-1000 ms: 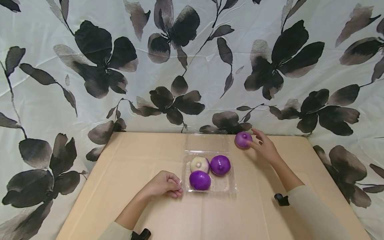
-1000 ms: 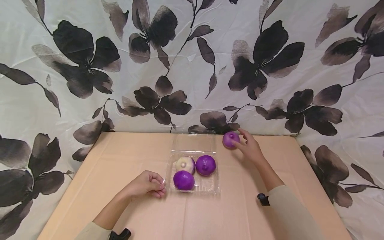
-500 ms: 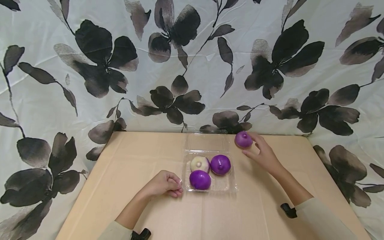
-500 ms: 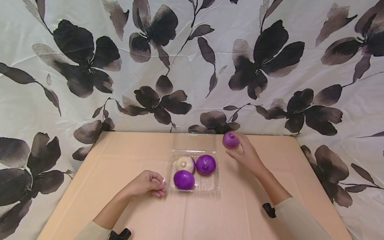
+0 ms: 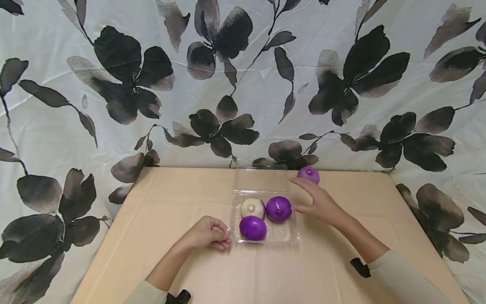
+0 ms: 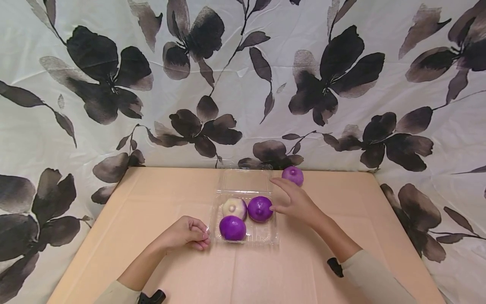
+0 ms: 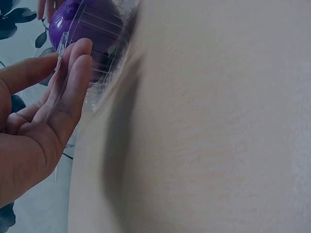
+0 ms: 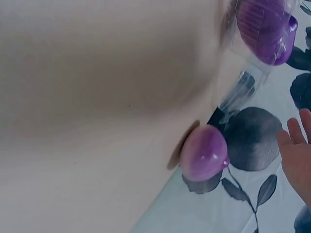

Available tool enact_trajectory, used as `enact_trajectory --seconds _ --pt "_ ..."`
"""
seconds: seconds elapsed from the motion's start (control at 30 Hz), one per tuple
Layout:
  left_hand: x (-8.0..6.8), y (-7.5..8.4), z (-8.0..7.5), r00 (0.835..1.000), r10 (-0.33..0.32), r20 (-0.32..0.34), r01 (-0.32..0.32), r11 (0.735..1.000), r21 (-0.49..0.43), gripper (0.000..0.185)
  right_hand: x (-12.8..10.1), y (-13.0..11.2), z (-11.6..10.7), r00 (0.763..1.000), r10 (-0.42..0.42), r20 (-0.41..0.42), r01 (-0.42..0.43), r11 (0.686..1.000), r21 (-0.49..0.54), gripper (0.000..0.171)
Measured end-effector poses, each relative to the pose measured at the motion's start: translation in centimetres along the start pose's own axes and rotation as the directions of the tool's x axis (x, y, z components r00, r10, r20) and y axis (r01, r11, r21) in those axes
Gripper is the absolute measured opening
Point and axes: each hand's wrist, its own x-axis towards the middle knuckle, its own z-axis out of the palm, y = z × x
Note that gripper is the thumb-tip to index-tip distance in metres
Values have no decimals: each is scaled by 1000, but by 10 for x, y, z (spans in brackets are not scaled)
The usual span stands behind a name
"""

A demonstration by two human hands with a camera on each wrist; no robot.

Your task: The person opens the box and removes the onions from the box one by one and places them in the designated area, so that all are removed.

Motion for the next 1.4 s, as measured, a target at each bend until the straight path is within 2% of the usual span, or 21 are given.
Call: enact_trajectory --seconds 0.33,0.6,1.07,1.4 --pt "0 1 1 1000 -2 -15 2 1000 5 12 12 -13 13 989 -63 134 71 996 -51 87" --pt "1 1 1 1000 2 -8 -2 1000 5 15 21 -13 24 969 -83 231 124 978 -168 90" --pt "2 1 1 1000 4 -7 -4 1000 3 13 22 -12 36 959 -69 276 145 954 -263 87" --pt "2 1 1 1000 5 -10 -5 1000 4 12 21 -10 43 958 -144 248 215 934 -286 78"
